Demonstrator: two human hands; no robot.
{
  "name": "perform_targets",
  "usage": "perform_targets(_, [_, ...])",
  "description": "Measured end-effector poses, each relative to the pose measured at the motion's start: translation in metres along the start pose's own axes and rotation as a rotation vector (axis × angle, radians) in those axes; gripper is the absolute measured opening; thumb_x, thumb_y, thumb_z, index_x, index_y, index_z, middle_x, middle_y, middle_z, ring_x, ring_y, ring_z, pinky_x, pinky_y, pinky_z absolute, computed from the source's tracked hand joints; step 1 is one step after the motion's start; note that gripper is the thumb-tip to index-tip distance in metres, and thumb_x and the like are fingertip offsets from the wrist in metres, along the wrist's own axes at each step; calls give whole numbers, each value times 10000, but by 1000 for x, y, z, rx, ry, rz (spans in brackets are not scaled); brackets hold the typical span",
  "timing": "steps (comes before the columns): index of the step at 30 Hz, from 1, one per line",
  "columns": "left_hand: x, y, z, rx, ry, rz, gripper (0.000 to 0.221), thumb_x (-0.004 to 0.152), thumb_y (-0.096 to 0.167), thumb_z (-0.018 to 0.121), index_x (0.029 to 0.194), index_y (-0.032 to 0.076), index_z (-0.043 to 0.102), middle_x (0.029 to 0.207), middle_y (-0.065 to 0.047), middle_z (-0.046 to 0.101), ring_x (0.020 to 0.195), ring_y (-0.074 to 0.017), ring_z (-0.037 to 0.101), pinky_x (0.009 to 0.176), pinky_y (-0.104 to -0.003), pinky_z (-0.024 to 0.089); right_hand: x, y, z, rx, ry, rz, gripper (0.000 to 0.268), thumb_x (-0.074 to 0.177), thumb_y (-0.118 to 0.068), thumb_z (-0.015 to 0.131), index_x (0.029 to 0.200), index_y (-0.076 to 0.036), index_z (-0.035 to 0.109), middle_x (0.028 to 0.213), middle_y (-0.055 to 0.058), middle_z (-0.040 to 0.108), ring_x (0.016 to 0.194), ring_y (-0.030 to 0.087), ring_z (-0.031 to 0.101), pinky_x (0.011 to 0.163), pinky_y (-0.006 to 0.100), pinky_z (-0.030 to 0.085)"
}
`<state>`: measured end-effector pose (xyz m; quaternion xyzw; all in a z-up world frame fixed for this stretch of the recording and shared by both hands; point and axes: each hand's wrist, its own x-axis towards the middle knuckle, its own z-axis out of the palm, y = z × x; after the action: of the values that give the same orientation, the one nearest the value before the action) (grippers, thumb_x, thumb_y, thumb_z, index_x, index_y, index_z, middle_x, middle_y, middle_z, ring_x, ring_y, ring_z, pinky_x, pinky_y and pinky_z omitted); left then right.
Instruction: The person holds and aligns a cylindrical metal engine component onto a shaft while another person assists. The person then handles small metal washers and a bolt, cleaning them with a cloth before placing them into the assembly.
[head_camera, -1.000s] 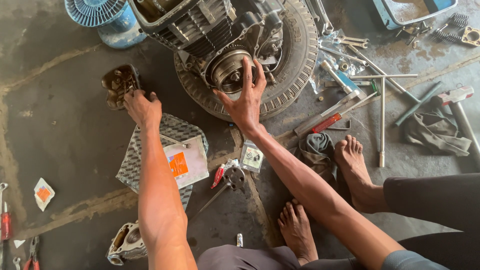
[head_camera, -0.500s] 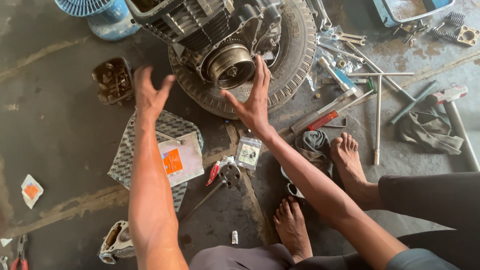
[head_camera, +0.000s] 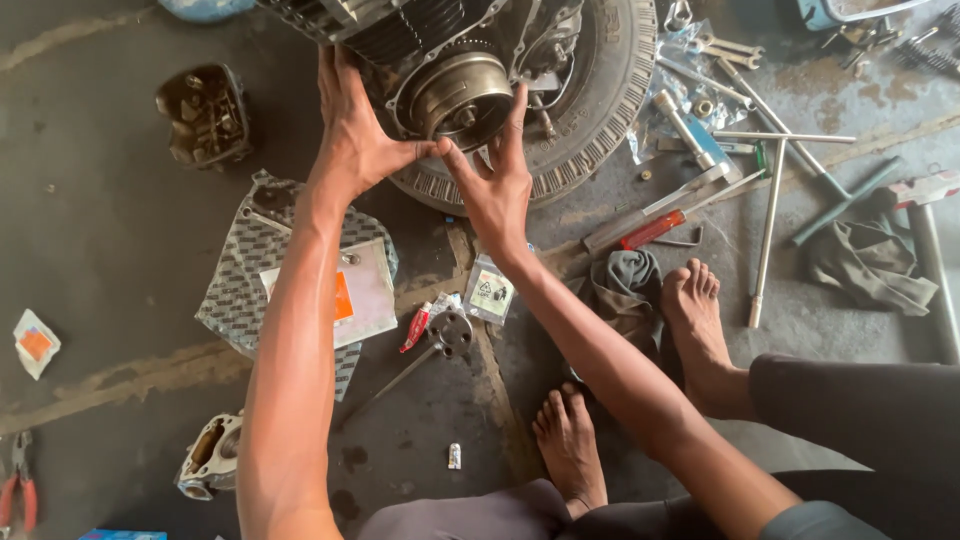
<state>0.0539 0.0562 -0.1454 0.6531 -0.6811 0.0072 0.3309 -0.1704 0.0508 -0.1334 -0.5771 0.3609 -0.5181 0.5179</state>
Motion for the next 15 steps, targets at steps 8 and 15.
perform_targets(8, [-4, 1, -3, 40, -33, -100, 1603, 628, 815, 945, 1643, -6, 14, 1696, -373, 63, 1602, -549, 91, 1327, -666, 193, 3, -11, 9, 28, 36, -7, 1160, 928, -229, 870, 1684, -191, -9, 1507, 261, 588, 1349, 303, 653, 1129, 419, 527])
perform_targets(15, [-5, 5, -6, -133, -41, -110, 1504, 700, 738, 940, 1590, -27, -1, 1648, -405, 33, 1573, -573, 77, 1360, -649, 241, 3, -20, 29, 42, 147, 7, 1127, 956, -139, 849, 1691, -157, -6, 1508, 266, 586, 1327, 291, 659, 1148, 402, 587])
